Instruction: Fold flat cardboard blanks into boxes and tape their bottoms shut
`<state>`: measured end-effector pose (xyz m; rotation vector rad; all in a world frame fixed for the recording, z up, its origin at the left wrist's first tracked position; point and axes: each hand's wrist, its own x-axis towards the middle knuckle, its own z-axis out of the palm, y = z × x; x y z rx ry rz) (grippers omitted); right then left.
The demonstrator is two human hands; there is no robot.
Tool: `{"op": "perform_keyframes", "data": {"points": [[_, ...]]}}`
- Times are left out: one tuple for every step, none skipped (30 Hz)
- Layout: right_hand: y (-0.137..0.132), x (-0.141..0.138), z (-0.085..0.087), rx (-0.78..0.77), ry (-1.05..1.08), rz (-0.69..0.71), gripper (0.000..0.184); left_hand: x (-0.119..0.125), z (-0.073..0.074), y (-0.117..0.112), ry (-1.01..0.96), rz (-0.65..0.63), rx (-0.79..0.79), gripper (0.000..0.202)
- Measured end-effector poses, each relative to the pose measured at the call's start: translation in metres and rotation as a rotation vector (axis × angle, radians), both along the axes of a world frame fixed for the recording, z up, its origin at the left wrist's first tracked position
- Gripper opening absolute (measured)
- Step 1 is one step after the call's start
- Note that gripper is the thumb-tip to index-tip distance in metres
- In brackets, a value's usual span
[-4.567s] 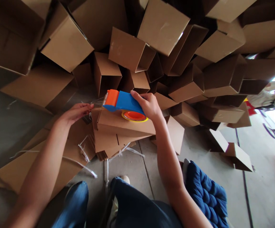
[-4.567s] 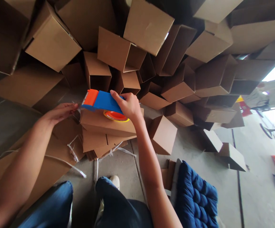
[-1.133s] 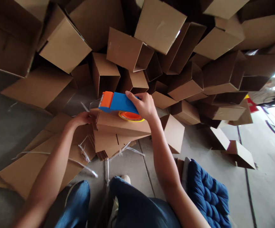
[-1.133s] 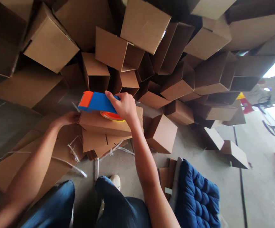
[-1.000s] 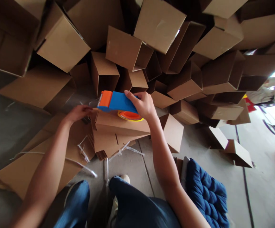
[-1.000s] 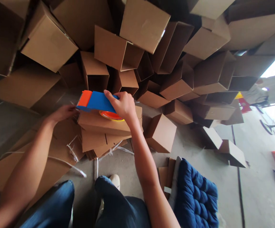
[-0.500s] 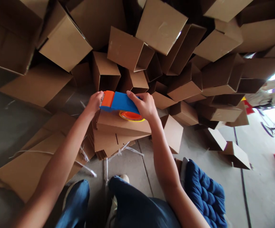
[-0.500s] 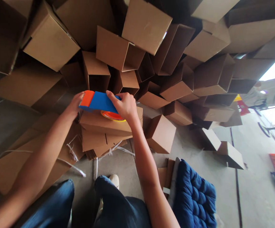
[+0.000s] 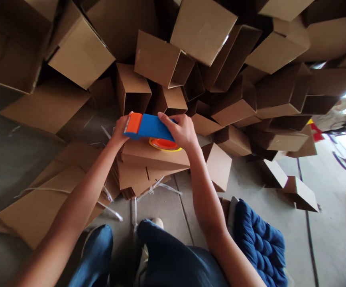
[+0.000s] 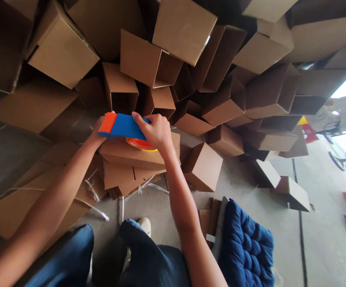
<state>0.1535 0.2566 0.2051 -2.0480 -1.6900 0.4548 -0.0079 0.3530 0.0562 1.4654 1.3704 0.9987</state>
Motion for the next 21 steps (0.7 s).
{"op": "perform_keyframes", "data": {"points": [[0.000,0.000,0.000,0.001,-0.007,0.003,0.064,-0.001,0.003,-0.002,0.047,0.004,-0.011,0.051],[0.000,0.000,0.000,0.002,-0.016,0.005,0.064,-0.001,0.006,-0.003,0.085,0.003,-0.018,0.051],[0.000,0.000,0.000,0.003,-0.026,0.007,0.064,-0.002,0.009,-0.005,0.111,-0.005,-0.024,0.052],[0.000,0.000,-0.001,0.006,-0.036,0.011,0.063,-0.003,0.011,-0.006,0.130,-0.013,-0.031,0.052],[0.000,0.001,-0.001,0.009,-0.045,0.016,0.063,-0.003,0.012,-0.007,0.149,-0.020,-0.037,0.051],[0.000,0.001,-0.002,0.011,-0.053,0.023,0.063,-0.003,0.013,-0.008,0.177,-0.028,-0.041,0.049],[0.000,0.001,-0.002,0.014,-0.062,0.033,0.063,-0.004,0.014,-0.008,0.207,-0.035,-0.043,0.048],[0.000,0.002,-0.002,0.016,-0.071,0.044,0.063,-0.004,0.014,-0.008,0.233,-0.040,-0.042,0.046],[0.000,0.002,-0.003,0.018,-0.081,0.057,0.063,-0.004,0.014,-0.008,0.255,-0.041,-0.041,0.046],[-0.001,0.003,-0.003,0.022,-0.091,0.071,0.062,-0.004,0.014,-0.008,0.272,-0.042,-0.045,0.047],[-0.002,0.004,-0.003,0.025,-0.100,0.086,0.061,-0.004,0.014,-0.008,0.284,-0.043,-0.051,0.048],[-0.004,0.006,-0.003,0.030,-0.105,0.105,0.058,-0.005,0.014,-0.007,0.291,-0.045,-0.058,0.049],[-0.006,0.007,-0.003,0.034,-0.103,0.133,0.053,-0.005,0.014,-0.007,0.293,-0.049,-0.060,0.049],[-0.009,0.009,-0.003,0.042,-0.093,0.168,0.047,-0.005,0.014,-0.007,0.294,-0.054,-0.058,0.050],[-0.012,0.012,-0.002,0.054,-0.082,0.209,0.044,-0.005,0.014,-0.007,0.291,-0.059,-0.050,0.051],[-0.014,0.014,-0.002,0.065,-0.073,0.257,0.048,-0.005,0.014,-0.007,0.286,-0.064,-0.039,0.052],[-0.016,0.017,-0.001,0.074,-0.069,0.308,0.059,-0.005,0.014,-0.007,0.282,-0.068,-0.032,0.053],[-0.018,0.020,-0.001,0.078,-0.072,0.358,0.073,-0.005,0.014,-0.007,0.276,-0.070,-0.031,0.054],[-0.018,0.022,0.000,0.076,-0.079,0.405,0.083,-0.005,0.015,-0.007,0.269,-0.069,-0.034,0.054],[-0.018,0.024,0.000,0.071,-0.086,0.449,0.088,-0.006,0.015,-0.007,0.264,-0.068,-0.037,0.052],[-0.018,0.027,0.001,0.065,-0.087,0.489,0.087,-0.006,0.015,-0.007,0.253,-0.061,-0.045,0.050]]}}
